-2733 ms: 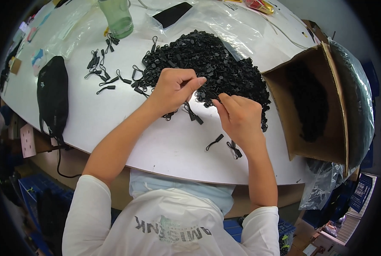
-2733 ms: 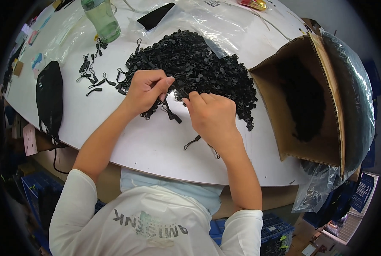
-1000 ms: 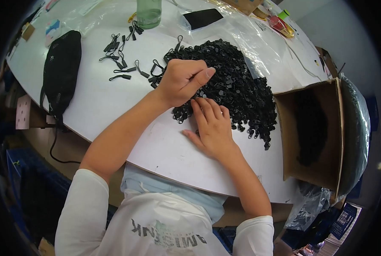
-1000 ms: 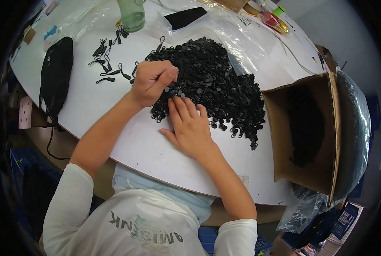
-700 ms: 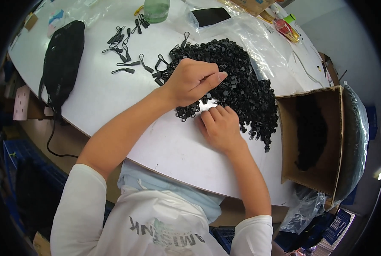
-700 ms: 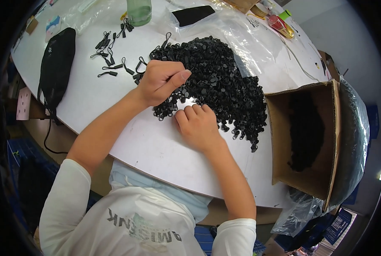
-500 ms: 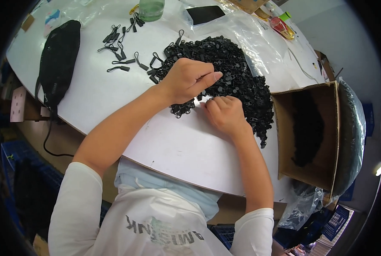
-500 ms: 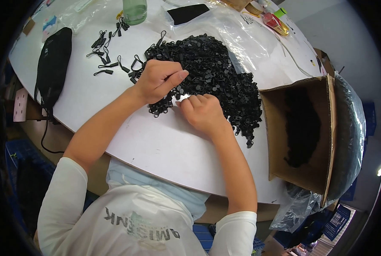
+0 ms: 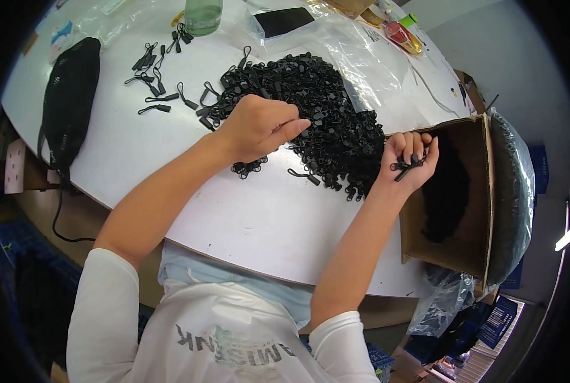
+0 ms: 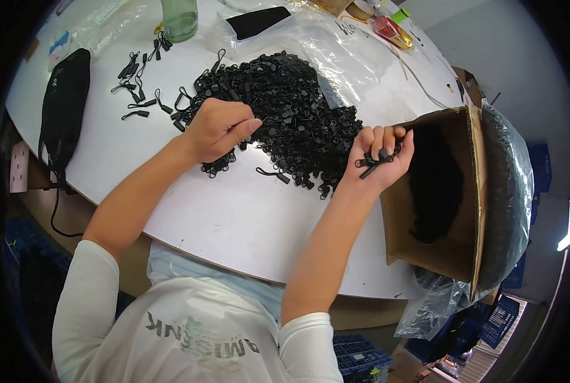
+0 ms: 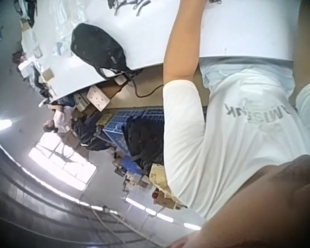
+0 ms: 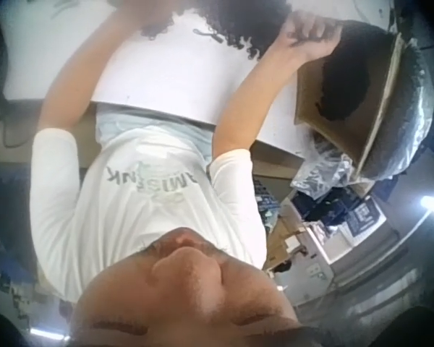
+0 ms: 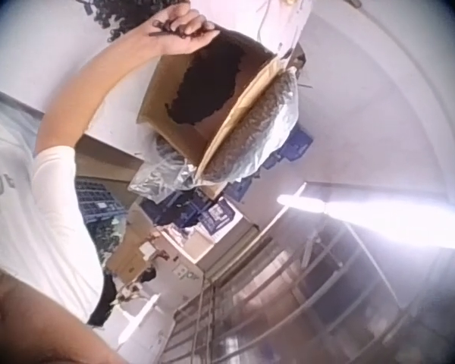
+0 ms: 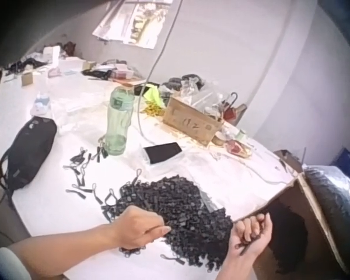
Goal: Assembling zipper pull cords by looping thin black strings and snapping black plastic clips onto the ends.
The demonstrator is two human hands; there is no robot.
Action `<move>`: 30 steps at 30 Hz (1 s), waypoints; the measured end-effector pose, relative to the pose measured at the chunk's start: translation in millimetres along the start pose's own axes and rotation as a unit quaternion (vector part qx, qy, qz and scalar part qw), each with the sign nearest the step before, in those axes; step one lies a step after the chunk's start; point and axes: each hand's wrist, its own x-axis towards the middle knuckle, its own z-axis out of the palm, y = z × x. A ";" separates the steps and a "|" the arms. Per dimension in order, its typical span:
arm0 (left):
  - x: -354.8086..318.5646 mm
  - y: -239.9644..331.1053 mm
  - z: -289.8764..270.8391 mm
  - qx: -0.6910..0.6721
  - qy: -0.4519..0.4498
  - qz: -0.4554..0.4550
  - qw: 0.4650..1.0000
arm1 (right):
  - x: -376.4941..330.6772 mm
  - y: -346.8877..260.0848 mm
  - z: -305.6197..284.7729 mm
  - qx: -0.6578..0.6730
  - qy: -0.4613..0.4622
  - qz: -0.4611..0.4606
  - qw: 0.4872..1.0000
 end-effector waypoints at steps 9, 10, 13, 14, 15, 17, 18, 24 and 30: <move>-2.4 -0.4 5.1 0.015 -0.006 -0.005 1.000 | -36.4 3.7 -5.5 0.273 0.318 -0.143 0.897; -3.6 -1.6 4.1 0.014 -0.007 -0.006 1.000 | -41.6 5.8 3.7 0.298 0.375 -0.144 0.866; -3.9 -1.1 2.6 0.002 -0.014 0.012 1.000 | -58.3 10.6 5.7 0.215 0.369 -0.090 0.900; -3.9 -1.4 3.0 0.000 -0.016 0.008 1.000 | -64.6 13.4 4.7 0.164 0.358 -0.039 0.918; -3.5 -1.4 3.7 -0.001 -0.019 0.004 1.000 | -71.9 17.0 0.9 0.154 0.312 0.023 0.937; -3.4 -1.4 4.9 -0.001 -0.018 0.008 1.000 | -79.4 23.6 -6.7 0.136 0.258 0.098 0.951; -3.5 -1.3 4.2 0.001 -0.017 0.010 1.000 | -81.8 27.7 -7.2 0.117 0.203 0.174 0.957; -3.1 3.3 8.1 -0.013 -0.010 0.000 1.000 | -87.1 29.5 19.3 -0.226 0.040 0.148 0.962; -2.8 -0.1 2.7 -0.008 -0.018 0.007 1.000 | -75.1 25.7 25.3 -0.439 -0.027 0.130 0.889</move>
